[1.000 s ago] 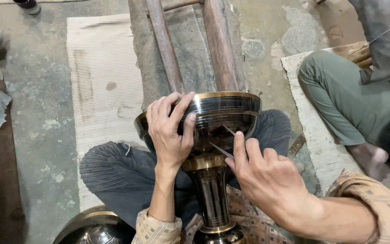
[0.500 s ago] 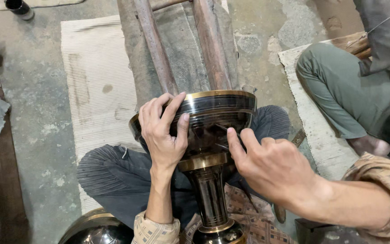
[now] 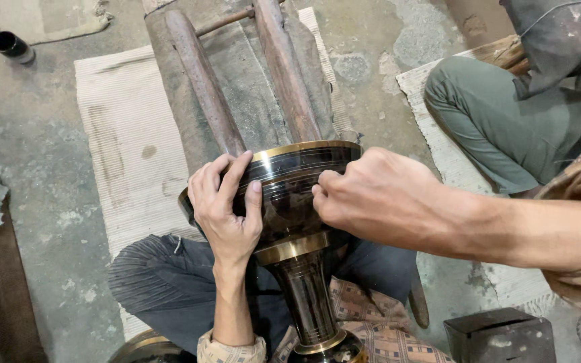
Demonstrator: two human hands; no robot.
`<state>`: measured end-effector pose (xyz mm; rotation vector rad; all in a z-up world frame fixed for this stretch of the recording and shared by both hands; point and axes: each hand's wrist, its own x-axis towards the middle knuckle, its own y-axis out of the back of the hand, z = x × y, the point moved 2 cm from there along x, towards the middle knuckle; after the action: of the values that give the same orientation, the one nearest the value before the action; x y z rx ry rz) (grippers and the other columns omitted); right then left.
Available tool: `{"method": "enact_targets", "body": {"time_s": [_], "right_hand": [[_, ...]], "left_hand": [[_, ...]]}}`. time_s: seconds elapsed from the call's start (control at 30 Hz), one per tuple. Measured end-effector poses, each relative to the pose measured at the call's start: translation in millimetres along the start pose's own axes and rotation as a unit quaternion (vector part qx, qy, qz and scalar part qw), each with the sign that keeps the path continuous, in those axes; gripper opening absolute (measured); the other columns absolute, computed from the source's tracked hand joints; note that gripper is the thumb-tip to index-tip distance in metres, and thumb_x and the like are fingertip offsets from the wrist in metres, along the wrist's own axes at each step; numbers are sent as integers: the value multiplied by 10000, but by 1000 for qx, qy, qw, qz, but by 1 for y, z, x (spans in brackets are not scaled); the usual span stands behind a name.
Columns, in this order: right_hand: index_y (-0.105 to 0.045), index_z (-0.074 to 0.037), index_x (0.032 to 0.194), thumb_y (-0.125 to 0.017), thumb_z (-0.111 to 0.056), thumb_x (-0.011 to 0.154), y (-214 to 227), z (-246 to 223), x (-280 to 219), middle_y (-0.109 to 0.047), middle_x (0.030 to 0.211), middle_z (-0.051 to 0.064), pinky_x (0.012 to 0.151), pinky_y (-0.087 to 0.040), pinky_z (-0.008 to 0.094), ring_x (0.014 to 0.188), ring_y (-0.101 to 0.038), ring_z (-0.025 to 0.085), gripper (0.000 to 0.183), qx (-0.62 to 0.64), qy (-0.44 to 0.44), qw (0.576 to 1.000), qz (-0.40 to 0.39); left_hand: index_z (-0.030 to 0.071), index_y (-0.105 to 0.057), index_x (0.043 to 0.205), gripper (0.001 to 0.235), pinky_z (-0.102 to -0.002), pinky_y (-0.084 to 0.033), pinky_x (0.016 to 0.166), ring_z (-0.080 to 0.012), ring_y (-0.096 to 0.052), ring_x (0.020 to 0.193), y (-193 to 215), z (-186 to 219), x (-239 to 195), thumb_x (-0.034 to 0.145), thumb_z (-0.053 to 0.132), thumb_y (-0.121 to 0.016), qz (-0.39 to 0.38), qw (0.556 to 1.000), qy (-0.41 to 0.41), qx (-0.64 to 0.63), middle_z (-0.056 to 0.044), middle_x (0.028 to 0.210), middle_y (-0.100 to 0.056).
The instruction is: The person sits on the floor and uses a small metal tool to engrave fine lines and patterns onto the surface of a polished metal vessel. They hold the vessel steady with one hand while carefully carving with the other.
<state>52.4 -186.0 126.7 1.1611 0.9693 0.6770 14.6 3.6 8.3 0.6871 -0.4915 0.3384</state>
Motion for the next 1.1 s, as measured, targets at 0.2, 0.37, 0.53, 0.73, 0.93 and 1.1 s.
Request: {"method": "enact_targets", "body": {"time_s": [0.2,0.37,0.53,0.73,0.93,1.1], "right_hand": [[-706,-50,770,-677,-141,754,7,4,9,-683,716,89,458,-580,396,618,-724,270,97,-40,72,997,8],[-701,-50,700,-677,-129,754,7,3,14,-678,704,81,458,-578,395,608,-713,237,98,-102,127,987,-9],[-698,-36,663,-688,-105,751,10,4,16,-680,691,83,449,-576,375,607,-710,234,112,-105,128,986,-11],[-705,-68,827,-686,-140,795,14,11,13,-686,699,93,462,-573,383,614,-724,267,81,-40,62,997,8],[-764,-91,1135,-839,-296,741,-12,41,-24,-721,763,71,512,-540,343,623,-708,209,450,212,-35,972,91],[-777,-128,1106,-987,-280,550,-91,65,-45,-531,580,-17,495,-401,288,538,-515,100,613,461,-173,858,146]], "left_hand": [[121,-711,1279,364,-469,-400,1128,-340,-566,1221,-1,-2,-1,921,188,-723,2,1000,2,6,-116,1232,-643],[126,-712,1284,355,-472,-399,1130,-337,-564,1222,-3,-3,-3,938,207,-715,2,1000,5,8,-117,1235,-642],[127,-711,1287,350,-472,-402,1124,-336,-565,1216,-3,-3,-2,953,234,-712,5,1000,0,9,-118,1231,-639],[110,-704,1289,345,-468,-402,1131,-332,-569,1222,1,-2,-1,963,222,-700,-5,1000,-8,0,-105,1235,-647],[95,-700,1292,347,-465,-402,1135,-336,-567,1240,2,-3,0,967,218,-697,-5,1000,-9,-5,-102,1256,-652],[96,-700,1288,347,-451,-418,1122,-324,-577,1231,3,-4,-1,967,226,-702,-5,1000,-3,-10,-99,1250,-652]]}}
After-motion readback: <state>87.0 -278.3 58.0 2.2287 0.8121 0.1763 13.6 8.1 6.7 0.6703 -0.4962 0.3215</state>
